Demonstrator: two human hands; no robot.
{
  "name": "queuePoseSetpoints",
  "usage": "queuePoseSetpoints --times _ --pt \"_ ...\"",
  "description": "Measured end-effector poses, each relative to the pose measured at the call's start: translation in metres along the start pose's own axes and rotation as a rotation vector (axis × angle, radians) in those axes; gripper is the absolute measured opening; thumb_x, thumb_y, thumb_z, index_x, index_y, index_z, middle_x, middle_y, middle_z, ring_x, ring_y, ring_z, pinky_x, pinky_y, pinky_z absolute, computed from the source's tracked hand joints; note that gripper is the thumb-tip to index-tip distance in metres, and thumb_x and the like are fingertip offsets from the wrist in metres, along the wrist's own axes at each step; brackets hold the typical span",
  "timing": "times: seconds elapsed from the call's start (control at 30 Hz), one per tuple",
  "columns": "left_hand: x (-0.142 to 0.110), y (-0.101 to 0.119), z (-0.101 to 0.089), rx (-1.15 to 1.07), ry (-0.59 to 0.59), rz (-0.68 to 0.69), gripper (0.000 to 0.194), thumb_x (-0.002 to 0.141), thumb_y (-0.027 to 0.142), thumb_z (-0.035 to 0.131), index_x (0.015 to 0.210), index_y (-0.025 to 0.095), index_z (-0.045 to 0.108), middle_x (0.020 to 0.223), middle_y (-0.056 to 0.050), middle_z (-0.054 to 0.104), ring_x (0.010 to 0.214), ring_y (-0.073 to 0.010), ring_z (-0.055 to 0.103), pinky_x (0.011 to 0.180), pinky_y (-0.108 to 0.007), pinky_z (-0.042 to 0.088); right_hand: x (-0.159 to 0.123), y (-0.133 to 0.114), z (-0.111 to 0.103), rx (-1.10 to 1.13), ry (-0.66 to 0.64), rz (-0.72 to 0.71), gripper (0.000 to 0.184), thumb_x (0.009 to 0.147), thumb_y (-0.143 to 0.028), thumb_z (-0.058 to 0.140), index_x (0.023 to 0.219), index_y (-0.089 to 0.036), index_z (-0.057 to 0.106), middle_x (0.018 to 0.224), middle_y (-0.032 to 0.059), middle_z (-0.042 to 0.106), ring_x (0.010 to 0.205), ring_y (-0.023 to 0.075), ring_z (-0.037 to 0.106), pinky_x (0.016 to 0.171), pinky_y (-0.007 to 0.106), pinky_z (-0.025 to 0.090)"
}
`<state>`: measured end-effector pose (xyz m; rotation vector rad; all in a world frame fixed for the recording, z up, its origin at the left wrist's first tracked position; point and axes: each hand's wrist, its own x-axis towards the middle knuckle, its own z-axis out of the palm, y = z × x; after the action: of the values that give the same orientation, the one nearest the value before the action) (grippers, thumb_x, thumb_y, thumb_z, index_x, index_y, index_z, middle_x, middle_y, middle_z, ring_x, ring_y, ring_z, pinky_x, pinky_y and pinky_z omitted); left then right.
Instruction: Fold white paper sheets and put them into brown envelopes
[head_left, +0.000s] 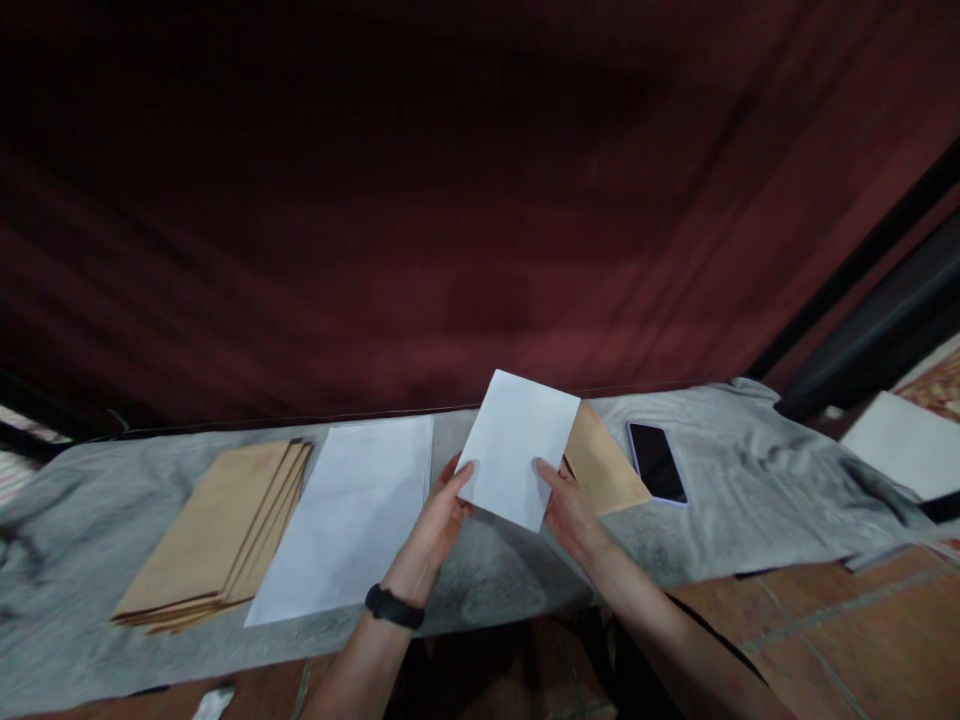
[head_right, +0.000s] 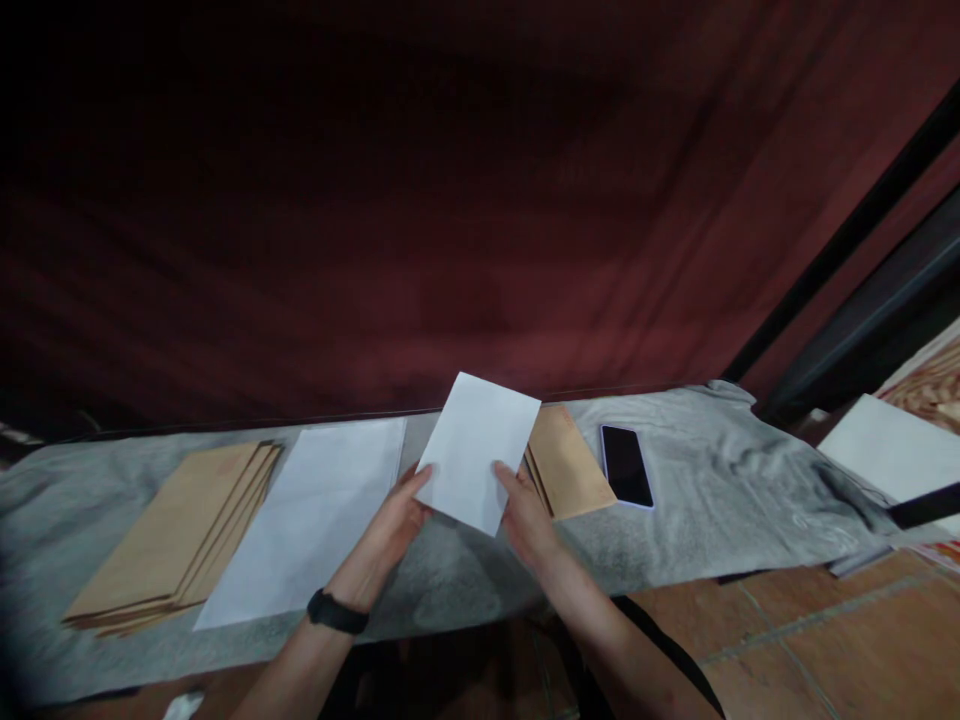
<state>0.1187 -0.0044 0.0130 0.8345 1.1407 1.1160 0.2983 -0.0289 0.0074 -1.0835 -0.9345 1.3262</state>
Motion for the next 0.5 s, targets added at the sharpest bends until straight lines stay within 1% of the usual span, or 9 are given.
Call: queuePoseSetpoints --times 0.07,0.1,0.2,0.23,0.3,0.33,0.4,0.5 --pt "-0.003 -0.002 0.0 -0.085 -0.056 -0.038 0.062 0.074 0.037 0.075 0.129 0.017 0.057 0.104 -0.01 0.076 0.088 -0.0245 0.073 0.076 -0.035 0.058 -0.001 0.003 0.003 0.04 -0.012 0.028 0.05 0.091 -0.052 0.054 0.123 -0.014 0.06 0.113 0.0137 0.074 0.101 0.0293 0.071 0.084 0.042 0.059" --pt "-0.003 -0.001 -0.002 -0.073 -0.051 -0.036 0.064 0.07 0.033 0.078 0.128 0.017 0.057 0.098 -0.008 0.076 0.081 -0.0231 0.073 0.072 -0.034 0.058 -0.001 0.003 0.003 0.05 -0.004 0.03 0.047 0.09 -0.049 0.056 0.121 -0.014 0.061 0.112 0.0137 0.075 0.102 0.0295 0.071 0.084 0.042 0.059" --pt "0.001 0.01 -0.017 0.084 -0.035 -0.027 0.058 0.063 0.028 0.081 0.117 0.017 0.063 0.082 -0.002 0.075 0.064 -0.0191 0.07 0.06 -0.029 0.055 0.005 0.002 -0.007 0.098 0.086 0.036 0.038 0.084 -0.041 0.062 0.114 -0.017 0.064 0.114 0.0118 0.075 0.102 0.0277 0.071 0.081 0.039 0.06" --pt "0.003 0.015 -0.023 0.141 -0.047 -0.031 0.054 0.061 0.028 0.081 0.111 0.017 0.065 0.078 -0.001 0.075 0.06 -0.0184 0.068 0.058 -0.028 0.053 0.007 0.001 -0.012 0.119 0.121 0.06 0.035 0.082 -0.038 0.064 0.11 -0.017 0.064 0.111 0.0112 0.075 0.099 0.0269 0.072 0.078 0.037 0.061" --pt "0.007 0.024 -0.035 0.208 -0.06 -0.024 0.049 0.058 0.027 0.083 0.104 0.016 0.067 0.071 0.0 0.073 0.056 -0.0176 0.066 0.054 -0.027 0.052 0.011 0.001 -0.024 0.151 0.164 0.146 0.03 0.076 -0.033 0.069 0.101 -0.018 0.065 0.1 0.0094 0.077 0.087 0.0249 0.074 0.071 0.035 0.061" --pt "0.009 0.028 -0.04 0.219 -0.046 -0.007 0.05 0.057 0.027 0.084 0.102 0.016 0.068 0.069 0.0 0.072 0.055 -0.0173 0.066 0.054 -0.026 0.051 0.013 0.001 -0.029 0.155 0.174 0.19 0.027 0.073 -0.03 0.072 0.096 -0.018 0.064 0.093 0.0077 0.078 0.079 0.0232 0.074 0.067 0.034 0.061" --pt "0.014 0.032 -0.046 0.194 0.03 0.058 0.052 0.054 0.028 0.086 0.102 0.016 0.067 0.07 0.001 0.072 0.057 -0.0167 0.066 0.055 -0.026 0.052 0.013 0.003 -0.036 0.126 0.179 0.236 0.023 0.069 -0.026 0.075 0.088 -0.02 0.063 0.081 0.0032 0.076 0.064 0.0187 0.071 0.06 0.03 0.06" --pt "0.023 0.026 -0.045 0.102 0.177 0.142 0.061 0.055 0.03 0.086 0.11 0.017 0.063 0.076 0.001 0.072 0.063 -0.016 0.068 0.059 -0.025 0.053 0.009 0.009 -0.039 -0.059 0.129 0.214 0.019 0.068 -0.024 0.075 0.081 -0.021 0.062 0.069 -0.0018 0.071 0.052 0.0138 0.065 0.05 0.025 0.056"
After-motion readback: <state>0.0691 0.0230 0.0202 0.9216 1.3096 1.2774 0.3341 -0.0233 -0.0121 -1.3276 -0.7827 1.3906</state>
